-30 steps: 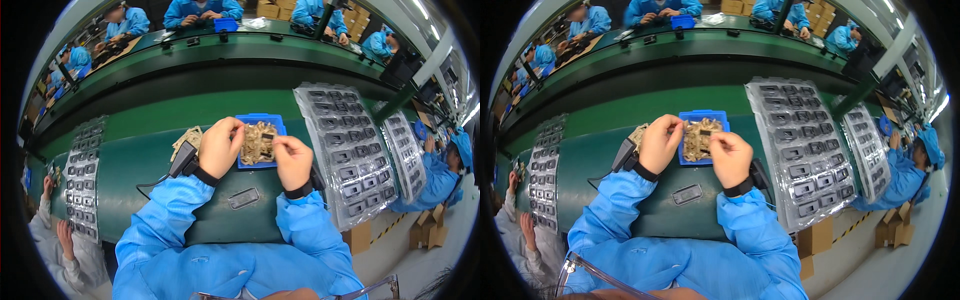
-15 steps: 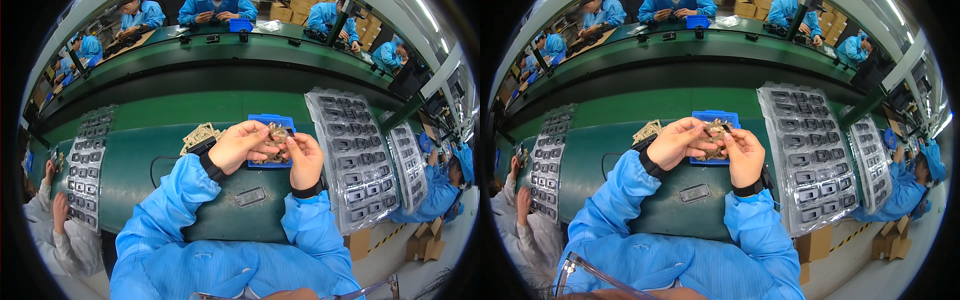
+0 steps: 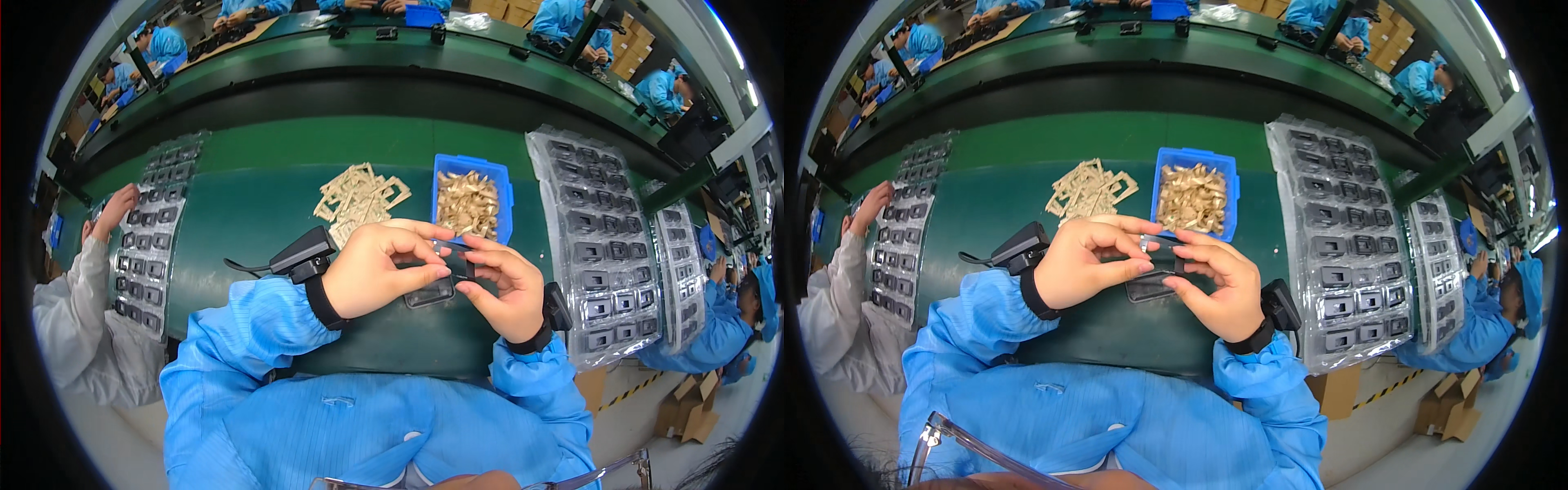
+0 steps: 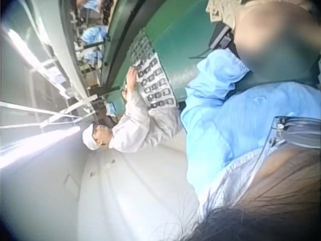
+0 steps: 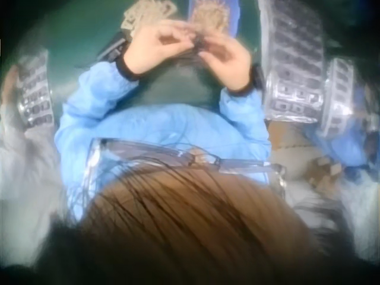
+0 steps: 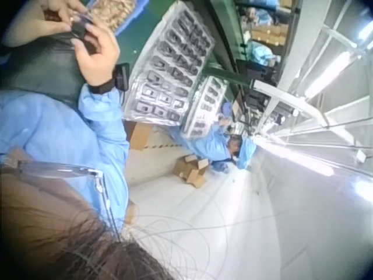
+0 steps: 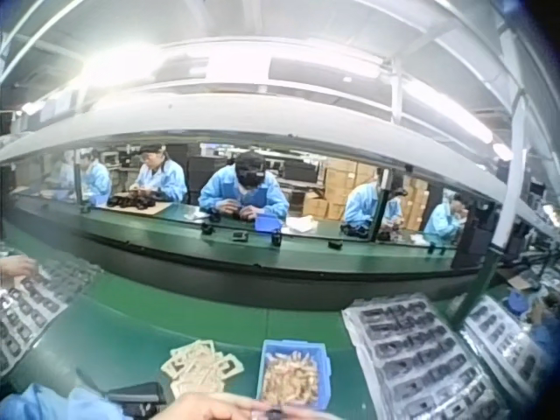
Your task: Manually assembling small electronic components on a production line.
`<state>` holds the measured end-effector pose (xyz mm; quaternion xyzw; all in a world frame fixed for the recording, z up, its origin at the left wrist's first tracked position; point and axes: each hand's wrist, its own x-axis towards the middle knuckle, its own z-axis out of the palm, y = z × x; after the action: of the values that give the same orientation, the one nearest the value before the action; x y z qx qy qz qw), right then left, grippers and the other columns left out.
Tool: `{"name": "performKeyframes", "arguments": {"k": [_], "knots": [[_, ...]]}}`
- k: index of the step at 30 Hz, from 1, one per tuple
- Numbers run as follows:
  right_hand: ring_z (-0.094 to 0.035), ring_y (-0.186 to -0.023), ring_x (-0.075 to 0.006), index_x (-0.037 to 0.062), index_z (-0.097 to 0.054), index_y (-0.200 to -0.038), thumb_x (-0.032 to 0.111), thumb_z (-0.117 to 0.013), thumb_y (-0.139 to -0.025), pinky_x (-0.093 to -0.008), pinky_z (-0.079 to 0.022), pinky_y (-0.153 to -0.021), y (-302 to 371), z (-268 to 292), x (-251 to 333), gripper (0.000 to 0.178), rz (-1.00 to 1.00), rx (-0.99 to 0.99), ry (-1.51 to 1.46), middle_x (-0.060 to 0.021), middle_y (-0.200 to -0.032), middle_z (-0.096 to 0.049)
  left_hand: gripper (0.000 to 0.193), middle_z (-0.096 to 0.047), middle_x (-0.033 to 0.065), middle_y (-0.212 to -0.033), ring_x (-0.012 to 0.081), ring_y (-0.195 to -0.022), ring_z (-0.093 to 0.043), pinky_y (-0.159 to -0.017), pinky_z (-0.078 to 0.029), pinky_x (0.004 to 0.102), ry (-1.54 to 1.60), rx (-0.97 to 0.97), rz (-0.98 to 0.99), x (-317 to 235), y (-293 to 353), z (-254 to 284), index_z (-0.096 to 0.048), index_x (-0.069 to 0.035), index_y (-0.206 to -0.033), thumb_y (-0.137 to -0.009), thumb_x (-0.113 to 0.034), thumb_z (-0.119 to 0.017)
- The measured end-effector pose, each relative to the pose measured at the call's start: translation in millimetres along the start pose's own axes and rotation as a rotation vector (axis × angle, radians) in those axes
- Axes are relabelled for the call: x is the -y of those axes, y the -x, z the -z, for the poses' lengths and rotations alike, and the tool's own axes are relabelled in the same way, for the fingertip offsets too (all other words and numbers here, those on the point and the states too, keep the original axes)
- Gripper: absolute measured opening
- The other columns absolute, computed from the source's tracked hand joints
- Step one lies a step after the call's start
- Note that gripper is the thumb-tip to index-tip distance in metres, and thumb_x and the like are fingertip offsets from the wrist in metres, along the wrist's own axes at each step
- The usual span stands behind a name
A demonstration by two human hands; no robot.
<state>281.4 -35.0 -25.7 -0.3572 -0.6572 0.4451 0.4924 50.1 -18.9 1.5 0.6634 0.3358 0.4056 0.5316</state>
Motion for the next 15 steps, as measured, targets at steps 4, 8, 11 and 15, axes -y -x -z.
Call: {"name": "performKeyframes", "arguments": {"k": [4,8,11,15], "knots": [[-0.064,-0.114,-0.0236,-0.0032,-0.067,-0.113,-0.009,-0.078,-0.077,-0.0311,-0.058,-0.091,9,-3,-8,0.039,-0.040,0.122,-0.021,-0.0172,-0.123,-0.063,0.013,-0.064,0.0188,-0.125,0.0219,-0.106,-0.069,-0.090,-0.057,0.0290,-0.062,-0.012,0.017,8,24,-1,-0.072,0.001,-0.096,-0.084,0.004,-0.074],[-0.065,-0.112,-0.0224,-0.0034,-0.065,-0.112,-0.010,-0.076,-0.077,-0.0312,-0.057,-0.092,15,-9,-10,0.038,-0.007,0.147,-0.104,-0.0182,-0.121,-0.063,0.015,-0.065,0.0182,-0.124,0.0215,-0.105,-0.069,-0.089,-0.057,0.0280,-0.014,-0.063,0.043,18,39,-7,-0.071,0.001,-0.097,-0.083,0.004,-0.075],[-0.065,-0.110,-0.0222,-0.0025,-0.066,-0.110,-0.010,-0.076,-0.077,-0.0318,-0.056,-0.091,16,-12,-17,0.035,-0.041,0.146,-0.056,-0.0173,-0.119,-0.065,0.022,-0.067,0.0146,-0.121,0.0190,-0.101,-0.069,-0.087,-0.058,0.0316,0.011,-0.075,0.069,27,46,-7,-0.070,0.000,-0.101,-0.082,-0.006,-0.079],[-0.066,-0.106,-0.0252,0.0021,-0.069,-0.101,-0.007,-0.077,-0.073,-0.0355,-0.053,-0.090,2,0,-27,0.031,0.122,0.221,0.389,-0.0109,-0.110,-0.072,0.047,-0.068,0.0098,-0.119,0.0216,-0.108,-0.065,-0.085,-0.056,0.0325,-0.438,-0.099,-0.005,41,53,-5,-0.066,-0.005,-0.118,-0.077,-0.015,-0.085]]}}
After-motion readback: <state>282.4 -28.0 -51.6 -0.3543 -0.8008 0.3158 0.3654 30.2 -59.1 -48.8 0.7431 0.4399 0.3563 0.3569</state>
